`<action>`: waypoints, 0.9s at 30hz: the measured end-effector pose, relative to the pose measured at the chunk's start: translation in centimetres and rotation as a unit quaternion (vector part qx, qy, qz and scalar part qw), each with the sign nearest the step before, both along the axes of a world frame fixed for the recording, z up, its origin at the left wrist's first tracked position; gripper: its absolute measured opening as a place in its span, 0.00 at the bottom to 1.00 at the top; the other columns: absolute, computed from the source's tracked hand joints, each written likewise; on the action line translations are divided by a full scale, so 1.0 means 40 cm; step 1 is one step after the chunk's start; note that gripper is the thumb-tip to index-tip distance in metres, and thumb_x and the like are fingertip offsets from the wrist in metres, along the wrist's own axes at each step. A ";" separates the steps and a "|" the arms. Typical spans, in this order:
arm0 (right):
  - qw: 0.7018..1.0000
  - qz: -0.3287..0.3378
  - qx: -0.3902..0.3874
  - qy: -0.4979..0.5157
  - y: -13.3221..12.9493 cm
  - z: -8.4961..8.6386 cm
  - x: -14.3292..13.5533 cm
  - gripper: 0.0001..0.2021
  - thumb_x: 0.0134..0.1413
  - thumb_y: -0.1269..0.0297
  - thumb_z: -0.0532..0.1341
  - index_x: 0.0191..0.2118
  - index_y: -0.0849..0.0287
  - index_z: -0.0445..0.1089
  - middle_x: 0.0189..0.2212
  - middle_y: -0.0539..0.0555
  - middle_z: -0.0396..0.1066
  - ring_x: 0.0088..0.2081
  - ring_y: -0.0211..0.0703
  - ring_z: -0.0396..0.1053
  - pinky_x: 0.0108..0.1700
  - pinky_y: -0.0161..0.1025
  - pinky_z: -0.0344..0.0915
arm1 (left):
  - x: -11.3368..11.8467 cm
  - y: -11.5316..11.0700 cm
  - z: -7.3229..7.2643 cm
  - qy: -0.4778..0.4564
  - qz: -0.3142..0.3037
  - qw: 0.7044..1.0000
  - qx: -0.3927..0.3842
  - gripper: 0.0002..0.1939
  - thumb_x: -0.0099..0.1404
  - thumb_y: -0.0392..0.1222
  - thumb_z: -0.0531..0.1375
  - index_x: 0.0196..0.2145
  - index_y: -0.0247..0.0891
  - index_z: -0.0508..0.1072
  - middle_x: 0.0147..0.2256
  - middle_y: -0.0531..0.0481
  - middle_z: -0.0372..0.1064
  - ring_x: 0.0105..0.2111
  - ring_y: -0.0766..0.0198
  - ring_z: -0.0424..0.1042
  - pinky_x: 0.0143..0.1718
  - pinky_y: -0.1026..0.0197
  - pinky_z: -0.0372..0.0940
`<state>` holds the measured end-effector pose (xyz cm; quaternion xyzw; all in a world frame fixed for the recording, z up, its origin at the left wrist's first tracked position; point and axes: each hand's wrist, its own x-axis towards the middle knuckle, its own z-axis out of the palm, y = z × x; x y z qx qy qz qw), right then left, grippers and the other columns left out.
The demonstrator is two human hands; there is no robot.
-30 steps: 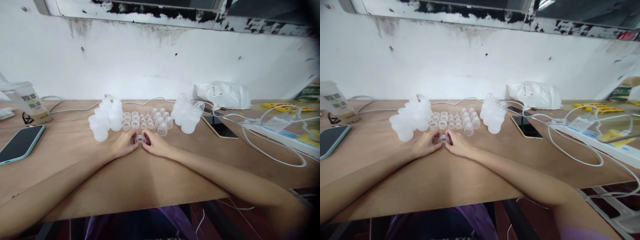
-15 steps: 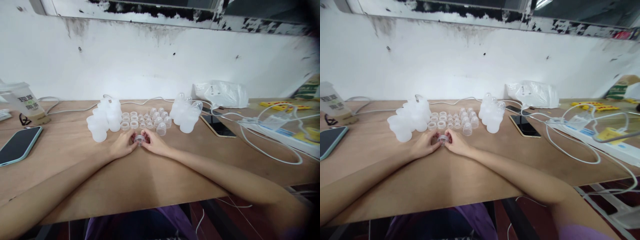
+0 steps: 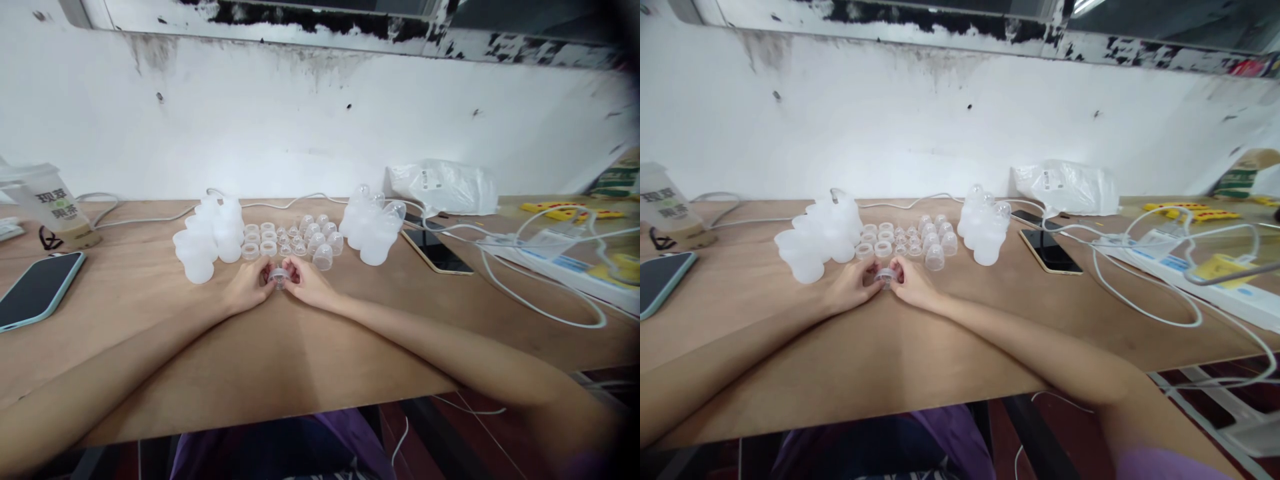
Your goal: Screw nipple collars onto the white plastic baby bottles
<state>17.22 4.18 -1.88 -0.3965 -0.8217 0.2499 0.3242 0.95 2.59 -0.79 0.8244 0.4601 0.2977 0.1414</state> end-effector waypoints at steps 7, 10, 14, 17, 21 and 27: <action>1.000 -0.008 0.002 -0.004 0.002 0.000 -0.002 0.06 0.41 0.72 0.53 0.30 0.58 0.56 0.21 0.45 0.60 0.22 0.32 0.57 0.25 0.30 0.52 | 0.005 -0.003 0.000 0.007 0.005 1.000 0.019 0.04 0.52 0.35 0.52 0.28 0.38 0.59 0.23 0.56 0.61 0.22 0.69 0.60 0.24 0.67 0.54; 1.000 -0.006 0.006 0.008 0.003 -0.002 -0.002 0.06 0.42 0.71 0.53 0.30 0.58 0.56 0.20 0.44 0.58 0.21 0.32 0.56 0.25 0.30 0.52 | 0.008 -0.005 0.002 0.002 0.017 0.999 0.027 0.03 0.52 0.35 0.52 0.27 0.38 0.59 0.23 0.56 0.61 0.22 0.69 0.60 0.24 0.67 0.54; 0.999 0.012 0.006 0.030 0.002 0.000 0.000 0.05 0.44 0.70 0.52 0.31 0.58 0.56 0.20 0.44 0.56 0.21 0.32 0.55 0.25 0.30 0.52 | 0.010 -0.009 0.006 -0.015 0.033 0.999 0.024 0.03 0.52 0.37 0.53 0.27 0.38 0.59 0.22 0.56 0.60 0.22 0.69 0.60 0.24 0.66 0.54; 0.998 0.032 0.002 0.054 0.002 0.006 0.002 0.07 0.45 0.69 0.53 0.33 0.58 0.55 0.23 0.45 0.56 0.23 0.32 0.55 0.27 0.31 0.54 | 0.007 -0.009 0.007 -0.040 0.033 0.999 0.016 0.03 0.53 0.38 0.52 0.28 0.38 0.60 0.24 0.55 0.61 0.24 0.68 0.61 0.26 0.65 0.56; 0.997 0.028 -0.002 0.073 -0.002 0.014 0.004 0.08 0.44 0.70 0.54 0.33 0.58 0.55 0.24 0.46 0.56 0.25 0.32 0.56 0.29 0.32 0.56 | 0.003 -0.006 0.005 -0.063 0.006 0.998 0.013 0.05 0.53 0.38 0.53 0.30 0.37 0.60 0.27 0.53 0.63 0.28 0.67 0.64 0.31 0.64 0.58; 0.998 0.029 0.006 0.061 -0.010 0.019 0.002 0.07 0.44 0.70 0.54 0.32 0.58 0.55 0.21 0.44 0.55 0.22 0.32 0.55 0.25 0.31 0.54 | 0.005 -0.005 0.002 -0.054 0.012 0.998 0.021 0.04 0.52 0.37 0.52 0.29 0.37 0.61 0.26 0.53 0.63 0.28 0.66 0.63 0.30 0.64 0.58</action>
